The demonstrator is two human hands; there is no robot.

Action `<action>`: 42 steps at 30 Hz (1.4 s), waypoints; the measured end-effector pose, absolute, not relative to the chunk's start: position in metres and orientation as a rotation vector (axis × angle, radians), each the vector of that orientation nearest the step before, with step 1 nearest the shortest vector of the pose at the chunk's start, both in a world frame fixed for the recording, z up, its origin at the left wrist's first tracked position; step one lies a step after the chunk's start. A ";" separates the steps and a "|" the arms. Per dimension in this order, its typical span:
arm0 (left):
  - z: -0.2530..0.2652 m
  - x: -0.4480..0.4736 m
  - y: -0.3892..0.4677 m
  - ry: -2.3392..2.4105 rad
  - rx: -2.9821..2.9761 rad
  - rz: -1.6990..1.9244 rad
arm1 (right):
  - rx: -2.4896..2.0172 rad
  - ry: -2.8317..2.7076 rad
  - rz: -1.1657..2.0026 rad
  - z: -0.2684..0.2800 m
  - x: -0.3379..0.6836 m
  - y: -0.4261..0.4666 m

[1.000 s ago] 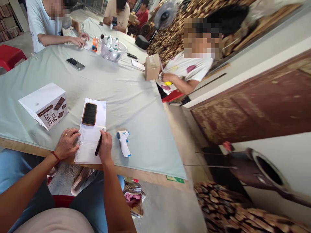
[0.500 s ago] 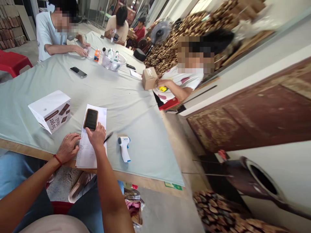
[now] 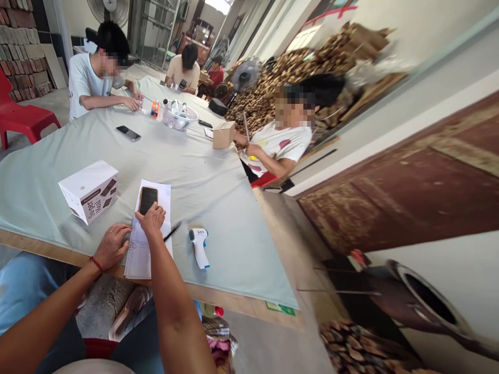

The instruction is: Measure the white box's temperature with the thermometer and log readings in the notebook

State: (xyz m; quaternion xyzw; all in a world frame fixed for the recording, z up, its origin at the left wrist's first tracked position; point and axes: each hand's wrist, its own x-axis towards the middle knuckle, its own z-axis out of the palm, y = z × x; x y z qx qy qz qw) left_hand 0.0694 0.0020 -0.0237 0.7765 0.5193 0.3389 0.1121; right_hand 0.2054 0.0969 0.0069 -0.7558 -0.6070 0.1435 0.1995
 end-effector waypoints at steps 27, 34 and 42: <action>0.007 -0.003 0.020 1.367 1.130 1.445 | -1.200 -1.332 0.792 -0.011 0.185 0.007; 0.007 0.001 0.016 1.386 1.225 1.482 | -1.246 -1.327 0.704 -0.008 0.200 0.011; 0.006 0.002 0.017 1.439 1.224 1.480 | -1.846 -1.367 0.218 -0.012 0.308 0.025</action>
